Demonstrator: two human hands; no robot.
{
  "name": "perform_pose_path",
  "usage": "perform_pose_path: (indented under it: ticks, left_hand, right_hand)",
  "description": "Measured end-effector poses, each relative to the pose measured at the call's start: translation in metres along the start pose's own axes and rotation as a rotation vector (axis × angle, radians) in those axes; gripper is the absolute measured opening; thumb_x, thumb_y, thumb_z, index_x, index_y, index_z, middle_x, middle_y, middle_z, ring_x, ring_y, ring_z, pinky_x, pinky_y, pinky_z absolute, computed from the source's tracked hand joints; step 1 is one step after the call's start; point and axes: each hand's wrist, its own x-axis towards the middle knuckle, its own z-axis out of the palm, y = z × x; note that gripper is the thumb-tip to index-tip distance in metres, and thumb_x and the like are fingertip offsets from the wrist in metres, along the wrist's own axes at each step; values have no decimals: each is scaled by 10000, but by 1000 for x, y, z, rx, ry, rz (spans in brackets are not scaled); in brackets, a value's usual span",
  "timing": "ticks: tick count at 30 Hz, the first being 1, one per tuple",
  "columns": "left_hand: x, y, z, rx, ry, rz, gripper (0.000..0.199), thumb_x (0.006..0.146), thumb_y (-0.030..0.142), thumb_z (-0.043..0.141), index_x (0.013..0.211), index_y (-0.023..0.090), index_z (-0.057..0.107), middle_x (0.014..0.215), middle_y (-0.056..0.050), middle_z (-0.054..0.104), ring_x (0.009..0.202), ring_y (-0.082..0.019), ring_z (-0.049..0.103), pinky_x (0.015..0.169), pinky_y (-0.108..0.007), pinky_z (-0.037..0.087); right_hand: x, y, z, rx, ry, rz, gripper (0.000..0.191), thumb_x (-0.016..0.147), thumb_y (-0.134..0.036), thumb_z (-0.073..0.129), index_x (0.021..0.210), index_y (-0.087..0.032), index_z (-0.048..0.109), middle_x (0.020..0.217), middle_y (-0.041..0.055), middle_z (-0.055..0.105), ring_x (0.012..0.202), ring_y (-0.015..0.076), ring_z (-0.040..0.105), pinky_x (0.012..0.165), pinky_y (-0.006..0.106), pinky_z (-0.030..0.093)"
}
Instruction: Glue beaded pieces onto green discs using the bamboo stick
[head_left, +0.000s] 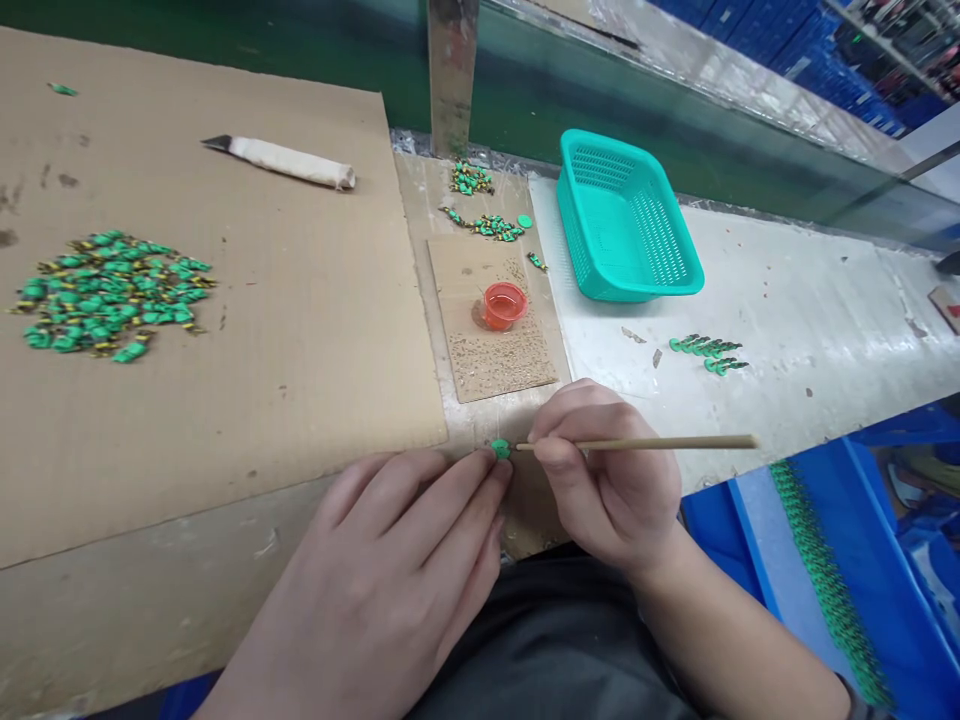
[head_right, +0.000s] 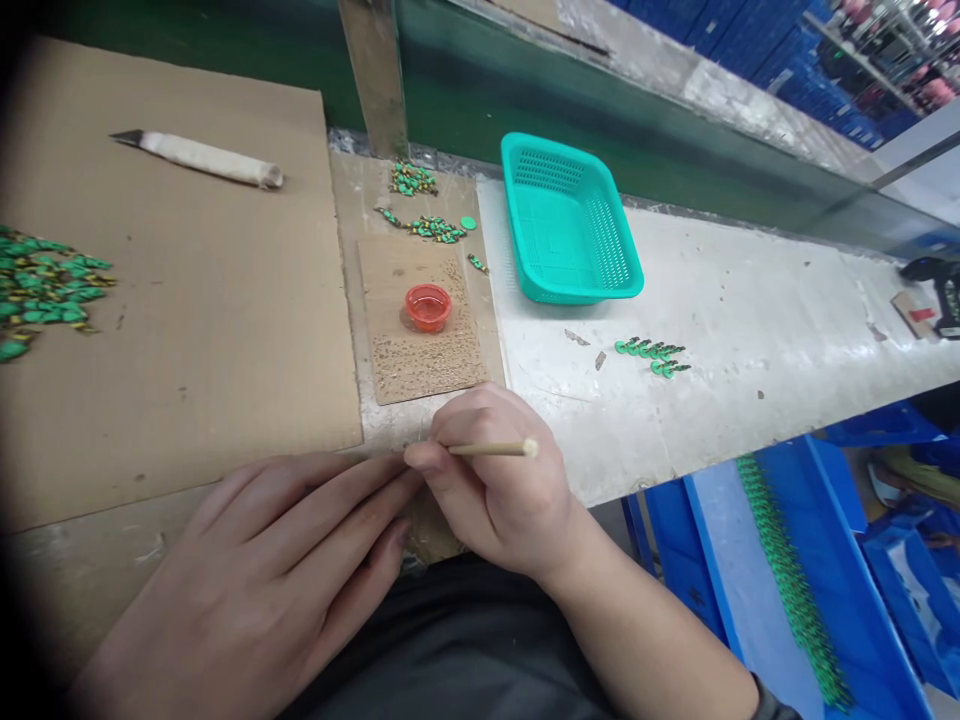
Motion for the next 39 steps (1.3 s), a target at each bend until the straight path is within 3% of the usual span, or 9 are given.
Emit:
perform_pose_path:
  ticks: [3,7,14,19,30,34,39]
  left_hand:
    - [-1,0,0,1,-16,-10,286,1164,178,595,1345,152,816,1348,-61,871,1124,-290,716,1014,-501,502]
    - [-4,0,2,8,-10,-15,311,1157,186,620,1413,157,795,1359,-70,866,1117,-281,722,1007,-491,500]
    - [-8,-2,6,-17,37,-20,324,1168,148,580,1405,134,800,1354,-64,866,1151,-272,684,1048,-482,478]
    - [-10,-4,9,-23,54,-4,322,1163,163,590,1394,128,812,1382,-66,866,1171,-280,682,1045,-491,487]
    - [-9,-9,5,2,38,26,344,1141,166,598,1411,173,811,1401,-55,869,1154,-275,726,1036,-483,506]
    - [-5,-8,4,-7,41,34,325,1146,168,598,1388,158,816,1377,-48,875,1140,-264,715,1028,-474,499]
    - [-2,-3,2,-16,44,2,307,1160,157,598,1379,139,813,1339,-48,879,1124,-260,693,1020,-469,491]
  right_hand:
    - [8,-2,-5,-1,97,0,96,1157,-194,677,1144,-289,668,954,31,752,829,214,733,746,408,663]
    - [43,0,-15,-101,230,26,97,1185,-303,704,1089,-320,692,939,23,740,828,225,732,768,440,671]
    - [98,38,-16,-253,107,-23,258,1177,-307,700,937,-276,609,863,-15,651,766,164,648,701,348,564]
    - [100,58,-6,-240,61,-62,358,1194,-308,667,874,-277,508,807,-42,577,719,146,597,680,329,501]
    - [99,64,-3,-244,58,-51,356,1193,-309,668,883,-285,494,824,-39,582,731,154,604,697,335,503]
    - [99,58,-5,-245,80,-80,330,1179,-255,688,896,-280,520,834,-40,599,743,153,615,702,332,501]
    - [85,33,-9,-223,182,-67,181,1181,-250,697,1015,-284,632,903,-25,686,794,164,663,760,339,568]
